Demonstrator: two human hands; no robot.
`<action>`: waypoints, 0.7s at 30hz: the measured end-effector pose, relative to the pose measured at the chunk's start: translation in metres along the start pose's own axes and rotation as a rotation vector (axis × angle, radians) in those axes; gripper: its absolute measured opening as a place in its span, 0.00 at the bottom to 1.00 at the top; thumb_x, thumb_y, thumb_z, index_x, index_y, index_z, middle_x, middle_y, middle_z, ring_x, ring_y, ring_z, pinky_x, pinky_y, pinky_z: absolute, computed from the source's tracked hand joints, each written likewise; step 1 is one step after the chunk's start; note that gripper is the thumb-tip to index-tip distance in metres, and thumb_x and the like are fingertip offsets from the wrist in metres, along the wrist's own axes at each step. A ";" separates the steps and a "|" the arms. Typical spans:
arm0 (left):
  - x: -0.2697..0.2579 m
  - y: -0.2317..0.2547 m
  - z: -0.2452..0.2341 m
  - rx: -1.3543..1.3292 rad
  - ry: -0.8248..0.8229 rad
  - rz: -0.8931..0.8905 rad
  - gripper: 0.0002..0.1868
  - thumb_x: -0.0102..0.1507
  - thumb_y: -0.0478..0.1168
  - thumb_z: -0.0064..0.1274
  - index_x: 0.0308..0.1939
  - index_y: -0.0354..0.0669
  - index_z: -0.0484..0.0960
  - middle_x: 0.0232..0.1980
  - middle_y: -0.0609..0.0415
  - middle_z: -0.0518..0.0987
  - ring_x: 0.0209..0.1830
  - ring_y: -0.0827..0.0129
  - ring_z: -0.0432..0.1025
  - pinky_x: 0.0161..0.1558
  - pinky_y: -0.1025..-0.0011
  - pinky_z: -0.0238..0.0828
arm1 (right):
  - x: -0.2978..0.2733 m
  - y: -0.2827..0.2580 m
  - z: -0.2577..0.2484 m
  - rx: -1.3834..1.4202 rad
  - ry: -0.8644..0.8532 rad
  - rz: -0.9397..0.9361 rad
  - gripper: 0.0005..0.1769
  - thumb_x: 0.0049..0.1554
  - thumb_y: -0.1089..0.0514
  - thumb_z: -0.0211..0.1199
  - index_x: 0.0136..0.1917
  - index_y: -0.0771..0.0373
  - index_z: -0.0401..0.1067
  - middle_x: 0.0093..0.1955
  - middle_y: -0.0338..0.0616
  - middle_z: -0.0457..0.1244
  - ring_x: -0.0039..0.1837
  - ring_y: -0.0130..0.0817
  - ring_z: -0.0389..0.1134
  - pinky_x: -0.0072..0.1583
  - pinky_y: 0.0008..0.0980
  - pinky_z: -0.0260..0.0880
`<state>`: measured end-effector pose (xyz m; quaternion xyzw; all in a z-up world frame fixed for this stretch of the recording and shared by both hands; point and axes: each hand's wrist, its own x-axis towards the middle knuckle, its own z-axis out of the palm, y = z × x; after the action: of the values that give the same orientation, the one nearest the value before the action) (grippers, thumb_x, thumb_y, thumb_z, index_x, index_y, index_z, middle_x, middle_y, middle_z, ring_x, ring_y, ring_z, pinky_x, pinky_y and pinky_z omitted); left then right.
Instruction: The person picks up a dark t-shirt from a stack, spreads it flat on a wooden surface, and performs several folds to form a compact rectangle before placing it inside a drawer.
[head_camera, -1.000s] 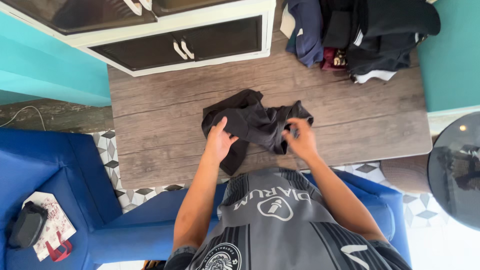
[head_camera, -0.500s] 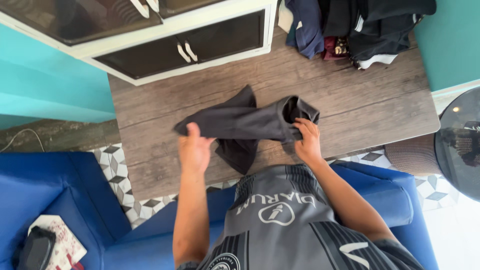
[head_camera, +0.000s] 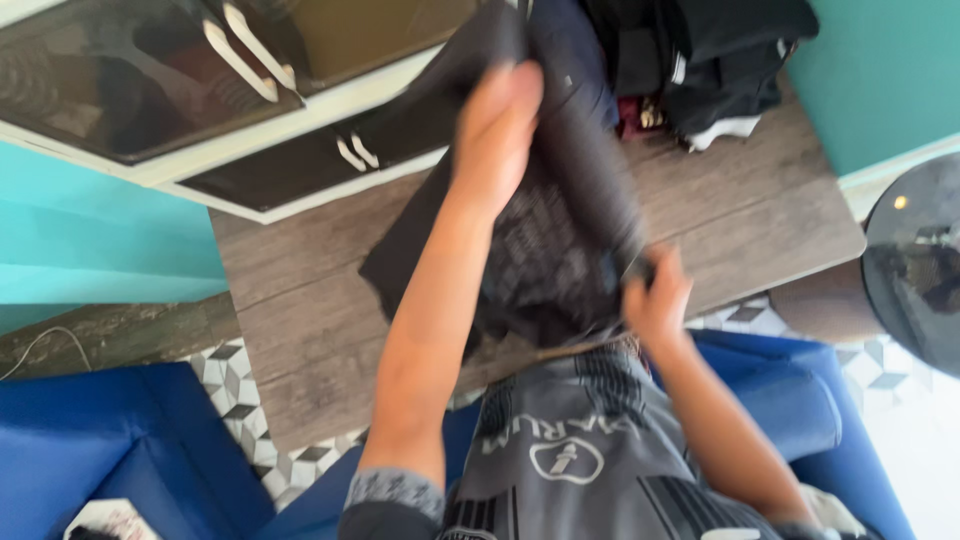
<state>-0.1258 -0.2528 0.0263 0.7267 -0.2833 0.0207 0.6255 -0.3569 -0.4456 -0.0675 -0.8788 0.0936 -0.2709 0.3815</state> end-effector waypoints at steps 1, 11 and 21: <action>0.026 0.002 0.028 -0.762 -0.060 -0.137 0.39 0.74 0.44 0.56 0.82 0.39 0.52 0.85 0.48 0.57 0.80 0.69 0.56 0.81 0.69 0.52 | 0.017 0.017 0.004 -0.133 -0.043 0.181 0.15 0.62 0.64 0.65 0.61 0.66 0.68 0.51 0.61 0.67 0.54 0.62 0.68 0.57 0.54 0.67; -0.190 -0.095 -0.031 0.484 0.096 -0.365 0.23 0.63 0.40 0.59 0.62 0.42 0.78 0.66 0.46 0.77 0.69 0.51 0.70 0.69 0.57 0.65 | -0.071 0.157 0.016 -0.271 -0.149 0.713 0.49 0.50 0.46 0.77 0.74 0.65 0.57 0.69 0.67 0.50 0.74 0.65 0.50 0.74 0.54 0.51; -0.308 -0.149 -0.061 0.788 0.142 -0.592 0.35 0.60 0.41 0.62 0.71 0.43 0.69 0.74 0.42 0.66 0.73 0.44 0.61 0.70 0.51 0.59 | -0.153 0.181 0.031 0.120 -0.500 1.289 0.24 0.51 0.46 0.72 0.50 0.68 0.75 0.43 0.46 0.70 0.44 0.35 0.69 0.50 0.38 0.69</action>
<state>-0.2993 -0.0693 -0.2129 0.9538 0.0080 -0.0030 0.3002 -0.4603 -0.4941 -0.2773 -0.6614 0.4912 0.2158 0.5242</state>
